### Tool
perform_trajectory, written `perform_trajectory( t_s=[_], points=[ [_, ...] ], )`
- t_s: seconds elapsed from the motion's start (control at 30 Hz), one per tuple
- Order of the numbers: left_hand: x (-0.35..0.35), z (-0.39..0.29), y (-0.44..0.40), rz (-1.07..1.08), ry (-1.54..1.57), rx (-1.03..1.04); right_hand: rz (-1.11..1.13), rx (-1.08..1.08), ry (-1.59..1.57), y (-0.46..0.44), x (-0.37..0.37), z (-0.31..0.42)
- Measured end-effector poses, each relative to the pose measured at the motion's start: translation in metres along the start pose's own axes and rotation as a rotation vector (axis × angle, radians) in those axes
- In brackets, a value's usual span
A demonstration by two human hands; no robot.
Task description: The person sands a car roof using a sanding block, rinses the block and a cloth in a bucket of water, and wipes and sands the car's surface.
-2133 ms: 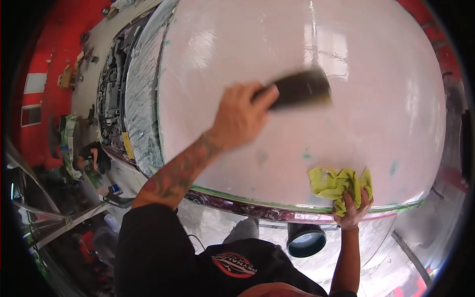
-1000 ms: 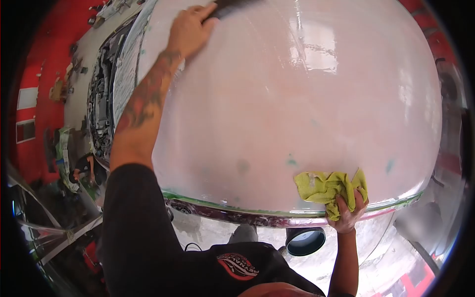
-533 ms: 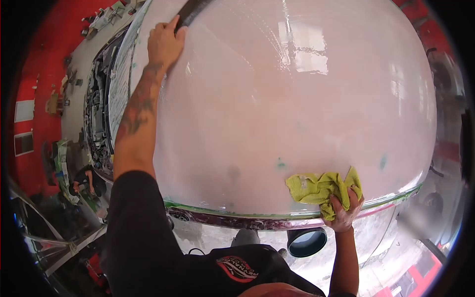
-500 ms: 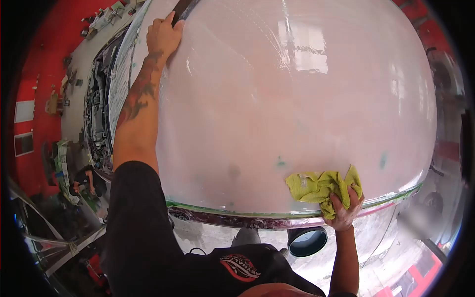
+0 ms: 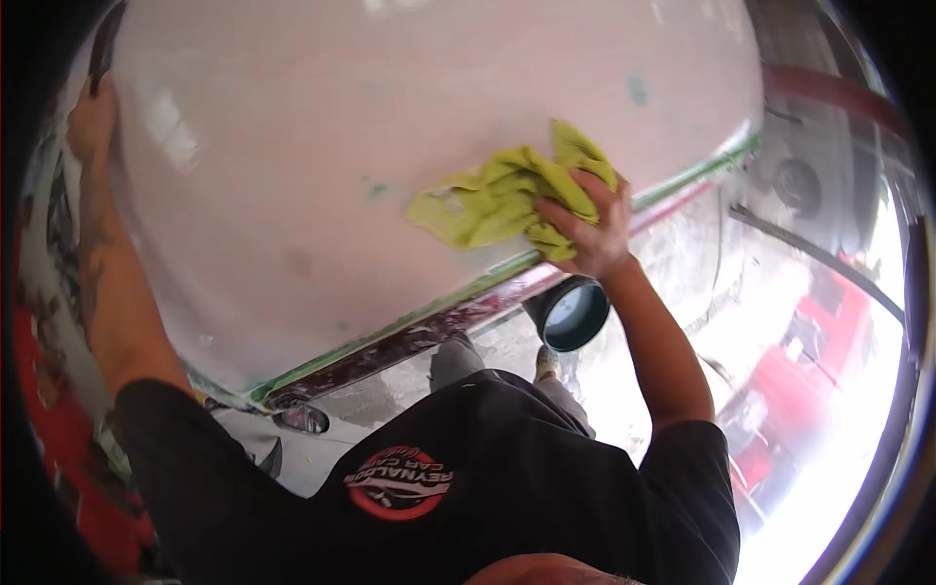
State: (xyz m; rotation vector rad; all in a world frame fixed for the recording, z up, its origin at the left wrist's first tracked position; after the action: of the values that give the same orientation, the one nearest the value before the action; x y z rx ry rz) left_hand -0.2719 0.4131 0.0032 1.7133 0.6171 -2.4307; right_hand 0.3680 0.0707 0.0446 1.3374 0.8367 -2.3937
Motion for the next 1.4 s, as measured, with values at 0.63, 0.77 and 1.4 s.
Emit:
perform_trajectory(
  t_s=[0.63,0.77,1.4],
  points=[
    [-0.115,-0.042,0.208,-0.250,0.445,0.368,0.047,-0.028,0.028,0.012,0.007,-0.010],
    [-0.066,-0.005,0.135,-0.293,0.401,0.293,0.049,-0.017,0.010,0.013,0.006,-0.010],
    [0.012,0.091,0.039,-0.082,0.155,-0.118,0.057,-0.023,0.047,0.014,0.007,-0.011]
  ],
)
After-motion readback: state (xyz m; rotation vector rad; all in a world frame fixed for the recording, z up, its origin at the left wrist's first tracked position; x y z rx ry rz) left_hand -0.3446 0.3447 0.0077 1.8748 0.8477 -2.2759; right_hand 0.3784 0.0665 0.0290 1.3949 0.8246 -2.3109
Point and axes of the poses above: each hand's wrist, its own y-axis away from the middle knuckle, its own x-axis out of the palm, z = x × y, the point moved 1 cm from there along -y, towards the middle knuckle, and after that the axes turned 15 degrees about -y, right-handed, at the moved point
